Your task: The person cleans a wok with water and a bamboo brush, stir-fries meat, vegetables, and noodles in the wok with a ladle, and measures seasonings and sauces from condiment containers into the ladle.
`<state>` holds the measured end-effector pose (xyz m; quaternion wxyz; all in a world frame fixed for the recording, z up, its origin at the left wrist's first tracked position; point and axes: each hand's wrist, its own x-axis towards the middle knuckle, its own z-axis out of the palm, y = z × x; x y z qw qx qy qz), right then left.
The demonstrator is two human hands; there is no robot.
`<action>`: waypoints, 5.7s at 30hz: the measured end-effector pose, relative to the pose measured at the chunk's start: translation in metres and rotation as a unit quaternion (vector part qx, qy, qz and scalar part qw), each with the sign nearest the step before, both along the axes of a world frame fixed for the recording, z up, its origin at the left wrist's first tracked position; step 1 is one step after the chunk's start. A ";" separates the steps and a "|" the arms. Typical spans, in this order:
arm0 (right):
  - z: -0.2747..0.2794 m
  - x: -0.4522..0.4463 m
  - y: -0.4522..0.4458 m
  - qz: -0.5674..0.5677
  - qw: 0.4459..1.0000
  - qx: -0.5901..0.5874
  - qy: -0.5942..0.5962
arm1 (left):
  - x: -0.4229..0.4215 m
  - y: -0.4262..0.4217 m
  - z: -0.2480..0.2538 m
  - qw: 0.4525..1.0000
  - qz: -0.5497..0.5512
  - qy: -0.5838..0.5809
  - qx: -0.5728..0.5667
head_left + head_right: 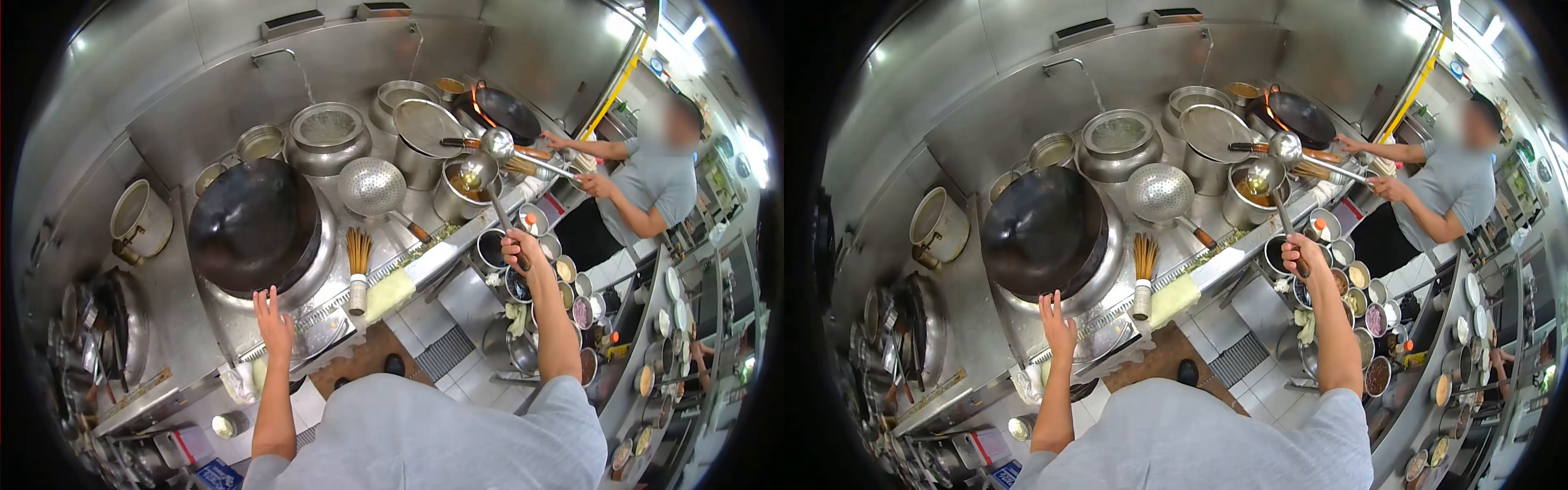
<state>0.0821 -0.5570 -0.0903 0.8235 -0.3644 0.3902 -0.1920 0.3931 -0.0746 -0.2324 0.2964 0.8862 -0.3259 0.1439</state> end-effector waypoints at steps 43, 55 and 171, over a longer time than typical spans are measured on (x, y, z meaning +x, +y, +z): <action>-0.148 0.072 0.200 0.399 0.619 -0.665 0.124 | -0.055 0.002 0.010 0.995 0.007 -0.011 -0.095; -0.235 -0.420 -0.166 -0.172 0.625 -0.482 0.590 | -0.208 0.101 -0.153 0.979 -0.101 0.057 0.168; -0.057 0.120 0.458 0.134 0.846 -0.494 -0.152 | -0.184 0.344 -0.256 0.822 0.001 0.569 -0.002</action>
